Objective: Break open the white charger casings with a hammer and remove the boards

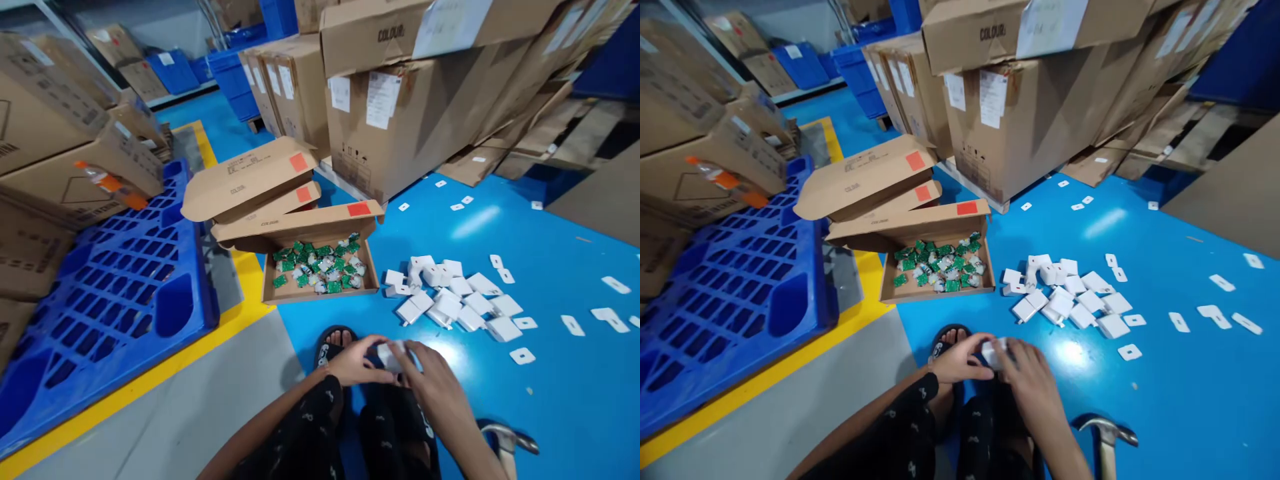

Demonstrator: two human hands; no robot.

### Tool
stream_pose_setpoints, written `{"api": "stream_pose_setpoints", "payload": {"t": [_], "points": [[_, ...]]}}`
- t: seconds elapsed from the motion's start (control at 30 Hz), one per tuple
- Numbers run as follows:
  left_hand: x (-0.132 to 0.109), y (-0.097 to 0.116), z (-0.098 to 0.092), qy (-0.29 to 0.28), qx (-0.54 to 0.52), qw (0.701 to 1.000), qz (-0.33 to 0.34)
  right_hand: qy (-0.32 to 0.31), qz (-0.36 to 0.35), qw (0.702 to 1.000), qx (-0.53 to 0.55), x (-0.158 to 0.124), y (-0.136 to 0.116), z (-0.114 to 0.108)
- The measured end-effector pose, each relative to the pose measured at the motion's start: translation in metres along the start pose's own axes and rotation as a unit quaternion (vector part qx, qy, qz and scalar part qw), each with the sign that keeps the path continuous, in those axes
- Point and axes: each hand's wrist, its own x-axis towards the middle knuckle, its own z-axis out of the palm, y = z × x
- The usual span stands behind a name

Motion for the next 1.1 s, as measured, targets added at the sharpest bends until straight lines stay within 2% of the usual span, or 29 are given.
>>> {"api": "stream_pose_setpoints", "payload": {"t": [0.03,0.1,0.17,0.23,0.4,0.53,0.6,0.67,0.73,0.87,1.0,1.1], "points": [[-0.003,0.006,-0.003,0.019,-0.025,0.999,0.018,0.013,-0.011,0.998,0.053,0.014,-0.016,-0.003],[-0.012,0.018,-0.011,0.062,-0.010,0.997,0.055,0.039,0.017,0.985,0.168,0.033,-0.035,-0.012],[-0.023,0.030,-0.019,0.097,0.021,0.991,0.091,0.043,0.060,0.965,0.253,0.042,-0.043,-0.022],[-0.032,0.038,-0.026,0.118,0.047,0.984,0.121,0.035,0.070,0.954,0.290,0.047,-0.045,-0.030],[-0.041,0.039,-0.034,0.126,0.124,0.973,0.147,0.016,0.026,0.964,0.264,0.056,-0.045,-0.026],[-0.041,0.033,-0.040,0.097,0.172,0.967,0.162,0.018,-0.038,0.989,0.141,0.056,-0.045,-0.014],[-0.042,0.031,-0.043,0.086,0.188,0.964,0.169,0.019,-0.068,0.994,0.080,0.056,-0.047,-0.010],[-0.045,0.029,-0.046,0.085,0.197,0.962,0.170,0.017,-0.082,0.994,0.063,0.055,-0.049,-0.006],[-0.048,0.030,-0.047,0.081,0.198,0.963,0.165,0.006,-0.082,0.990,0.117,0.054,-0.050,-0.005],[-0.059,0.036,-0.045,0.047,0.184,0.969,0.158,-0.053,-0.079,0.958,0.272,0.052,-0.051,-0.015],[-0.067,0.051,-0.041,0.048,0.173,0.968,0.174,-0.098,-0.082,0.949,0.290,0.057,-0.050,-0.033],[-0.070,0.061,-0.040,0.063,0.178,0.969,0.159,-0.096,-0.085,0.947,0.295,0.061,-0.047,-0.039]]}}
